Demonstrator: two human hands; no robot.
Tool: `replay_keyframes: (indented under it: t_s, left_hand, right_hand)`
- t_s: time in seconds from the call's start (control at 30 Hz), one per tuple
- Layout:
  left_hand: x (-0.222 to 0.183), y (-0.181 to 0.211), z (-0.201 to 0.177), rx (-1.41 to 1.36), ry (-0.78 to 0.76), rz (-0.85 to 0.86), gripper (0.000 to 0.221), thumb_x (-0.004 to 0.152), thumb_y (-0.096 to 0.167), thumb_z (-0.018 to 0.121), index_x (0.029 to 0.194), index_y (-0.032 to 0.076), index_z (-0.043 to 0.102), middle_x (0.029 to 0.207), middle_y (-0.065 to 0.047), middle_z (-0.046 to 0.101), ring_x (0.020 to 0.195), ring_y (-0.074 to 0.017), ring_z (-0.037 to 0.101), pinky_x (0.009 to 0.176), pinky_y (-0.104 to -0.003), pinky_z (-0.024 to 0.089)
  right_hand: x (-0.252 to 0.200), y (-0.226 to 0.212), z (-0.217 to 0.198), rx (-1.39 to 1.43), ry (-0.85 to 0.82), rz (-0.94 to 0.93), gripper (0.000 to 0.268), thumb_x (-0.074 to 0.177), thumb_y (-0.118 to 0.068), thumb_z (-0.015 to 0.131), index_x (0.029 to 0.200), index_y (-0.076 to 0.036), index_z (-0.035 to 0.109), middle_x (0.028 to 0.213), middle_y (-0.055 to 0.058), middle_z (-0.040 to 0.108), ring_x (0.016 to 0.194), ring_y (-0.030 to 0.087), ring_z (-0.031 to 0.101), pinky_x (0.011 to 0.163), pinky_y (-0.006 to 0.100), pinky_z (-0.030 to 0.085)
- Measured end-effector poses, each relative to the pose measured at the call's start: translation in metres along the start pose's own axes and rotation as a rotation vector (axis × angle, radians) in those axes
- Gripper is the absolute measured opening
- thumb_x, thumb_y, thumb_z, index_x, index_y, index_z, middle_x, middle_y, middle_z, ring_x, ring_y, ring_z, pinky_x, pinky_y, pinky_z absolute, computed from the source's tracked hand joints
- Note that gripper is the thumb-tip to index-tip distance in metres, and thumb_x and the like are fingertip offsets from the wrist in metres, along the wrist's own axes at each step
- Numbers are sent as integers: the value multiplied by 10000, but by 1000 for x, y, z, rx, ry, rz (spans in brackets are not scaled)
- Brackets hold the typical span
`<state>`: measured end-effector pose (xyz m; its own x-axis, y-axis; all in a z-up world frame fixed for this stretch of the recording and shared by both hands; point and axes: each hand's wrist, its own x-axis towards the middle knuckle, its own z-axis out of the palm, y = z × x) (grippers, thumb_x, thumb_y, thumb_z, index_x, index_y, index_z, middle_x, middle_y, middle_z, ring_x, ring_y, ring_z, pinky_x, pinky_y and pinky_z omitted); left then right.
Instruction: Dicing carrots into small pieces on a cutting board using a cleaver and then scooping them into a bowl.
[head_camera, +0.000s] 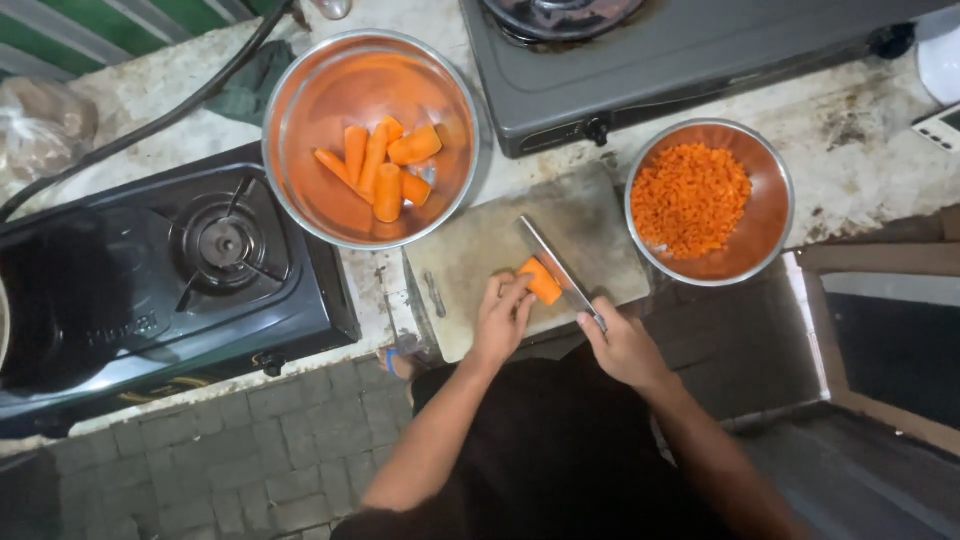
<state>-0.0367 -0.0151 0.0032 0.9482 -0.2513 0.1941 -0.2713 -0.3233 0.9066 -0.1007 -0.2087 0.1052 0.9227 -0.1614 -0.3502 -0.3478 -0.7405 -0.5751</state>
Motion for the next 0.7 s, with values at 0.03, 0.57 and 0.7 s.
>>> replay_keyframes:
  t_s: [0.03,0.57,0.7]
  left_hand:
    - [9,5,-7,4,9,-4,309,926,103,679,1235,97,670,1094,-60,504,892,-210,695,752,-288,598]
    - [23,-26,10,487,39,560,232,967,208,617,1163,98,674,1095,-133,626,1015,-327,629,932,-422,523]
    - [17,-25,19,578,87,557,187,939,223,657,1102,140,693,1135,-154,617,974,-351,613,826,-438,525]
  right_hand:
    - [2,0,-1,-2,-7,-8,247,967,-389,558,897,-152,555,586,173,626,634,375,696,541,452,525]
    - [19,33,-9,-29,-7,9,264,972,-348,579,897,-101,519,603,154,630,629,358,692,522,443,527]
    - [27,32,-34,-137,-183,-76,280,970,-420,490,998,-141,499,710,200,690,747,402,716,644,537,562]
